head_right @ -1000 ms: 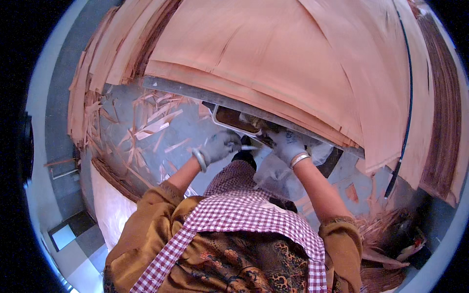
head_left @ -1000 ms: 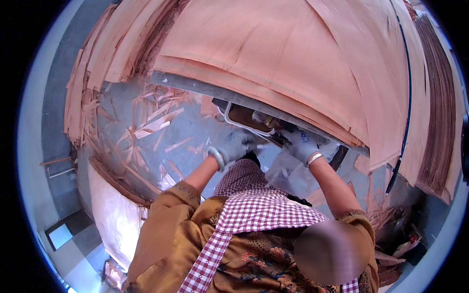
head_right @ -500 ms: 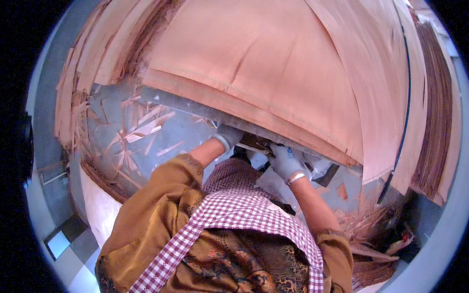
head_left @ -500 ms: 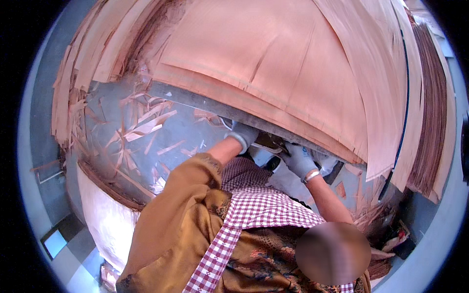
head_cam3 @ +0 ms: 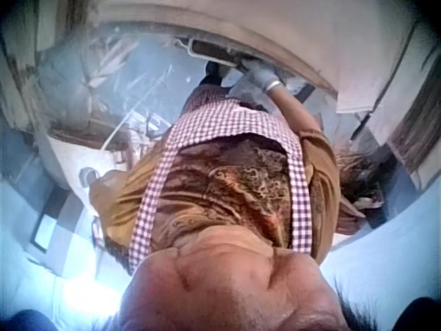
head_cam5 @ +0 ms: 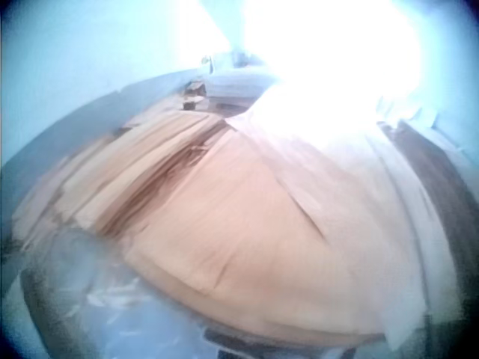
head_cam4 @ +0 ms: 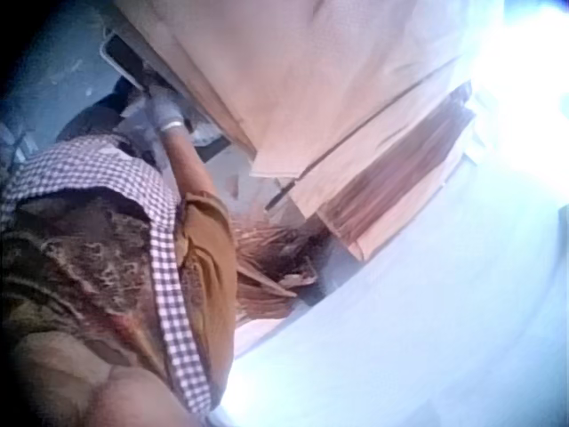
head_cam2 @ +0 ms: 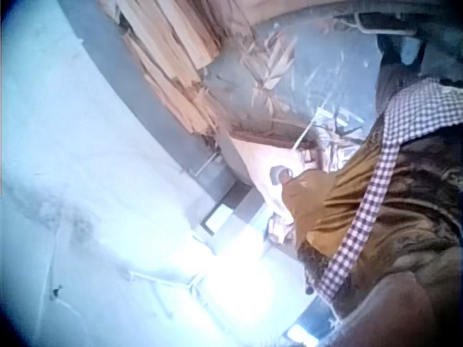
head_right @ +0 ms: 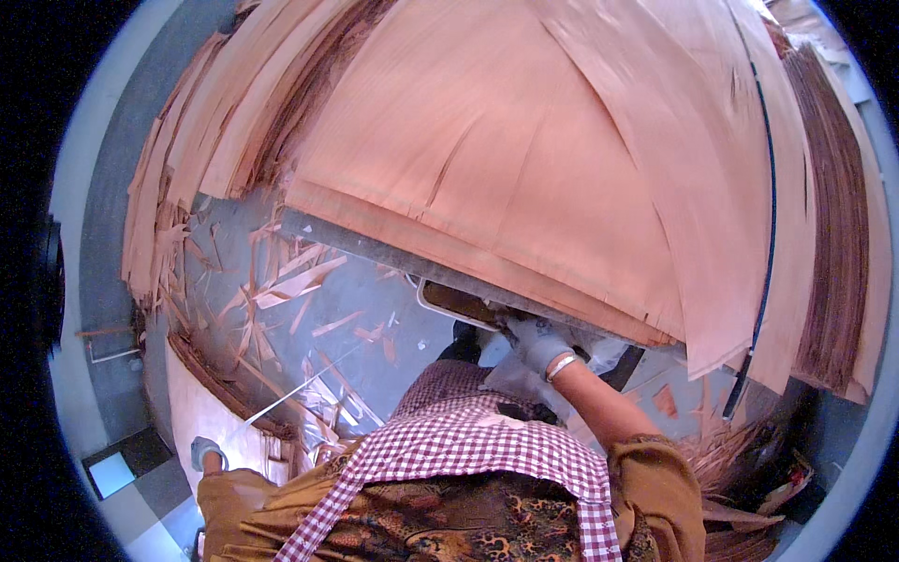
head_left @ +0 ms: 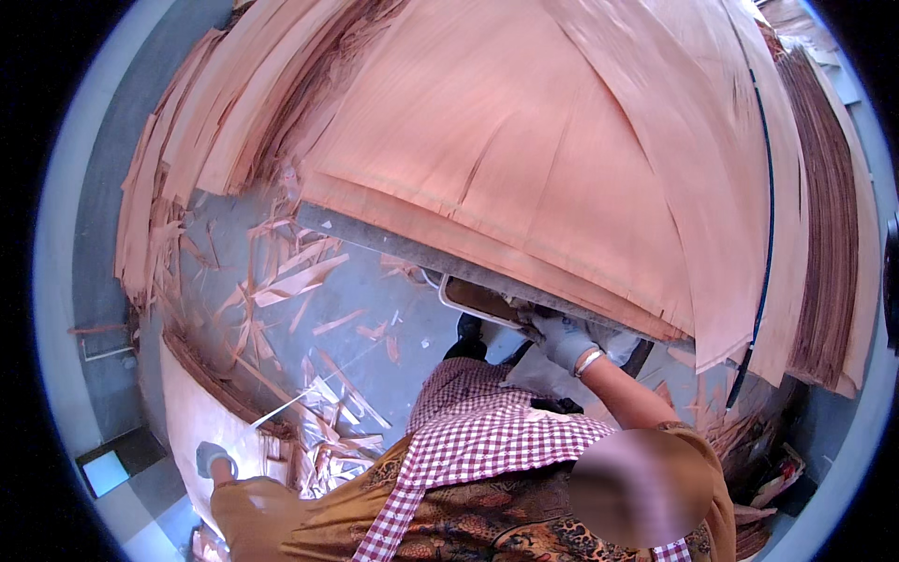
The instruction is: The person uses a utility knife to cut thin sheets of wood veneer, measuring with a ruler and removing strips.
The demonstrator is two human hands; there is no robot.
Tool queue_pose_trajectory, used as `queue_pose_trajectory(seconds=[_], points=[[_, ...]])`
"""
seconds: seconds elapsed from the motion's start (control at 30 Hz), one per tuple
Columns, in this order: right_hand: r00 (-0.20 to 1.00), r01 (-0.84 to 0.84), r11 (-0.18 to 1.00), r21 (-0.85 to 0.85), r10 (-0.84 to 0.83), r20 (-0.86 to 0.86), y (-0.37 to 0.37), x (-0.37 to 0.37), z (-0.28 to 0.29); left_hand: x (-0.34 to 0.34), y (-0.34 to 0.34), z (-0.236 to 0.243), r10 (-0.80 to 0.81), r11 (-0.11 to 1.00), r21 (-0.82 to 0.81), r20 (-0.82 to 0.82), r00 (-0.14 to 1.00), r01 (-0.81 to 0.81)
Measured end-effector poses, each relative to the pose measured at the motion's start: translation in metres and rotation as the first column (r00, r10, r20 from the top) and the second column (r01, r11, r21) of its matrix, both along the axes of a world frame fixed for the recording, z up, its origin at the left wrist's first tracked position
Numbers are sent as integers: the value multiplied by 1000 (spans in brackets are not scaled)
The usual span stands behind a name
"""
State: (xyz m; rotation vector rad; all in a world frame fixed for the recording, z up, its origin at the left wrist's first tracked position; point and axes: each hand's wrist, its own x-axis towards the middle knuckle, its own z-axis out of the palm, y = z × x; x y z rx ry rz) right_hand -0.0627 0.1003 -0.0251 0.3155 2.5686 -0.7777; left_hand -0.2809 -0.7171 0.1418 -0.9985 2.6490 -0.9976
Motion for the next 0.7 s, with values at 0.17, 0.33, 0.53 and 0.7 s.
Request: queue_pose_trajectory(seconds=[0.17,0.33,0.53,0.7], points=[[962,-138,990,-14,137,237,-1,-9,91,-11,313,-112,-680,606,762,348,645,229],[822,-261,826,-499,-82,-564,-12,-42,113,49,595,-52,-799,-597,782,-557,227,-181],[918,258,323,-911,-376,126,6,-38,132,11,646,-40,-665,-674,725,-514,541,-139],[833,385,433,-815,-544,104,39,-76,125,-34,669,-49,-610,-592,803,-392,689,-67]])
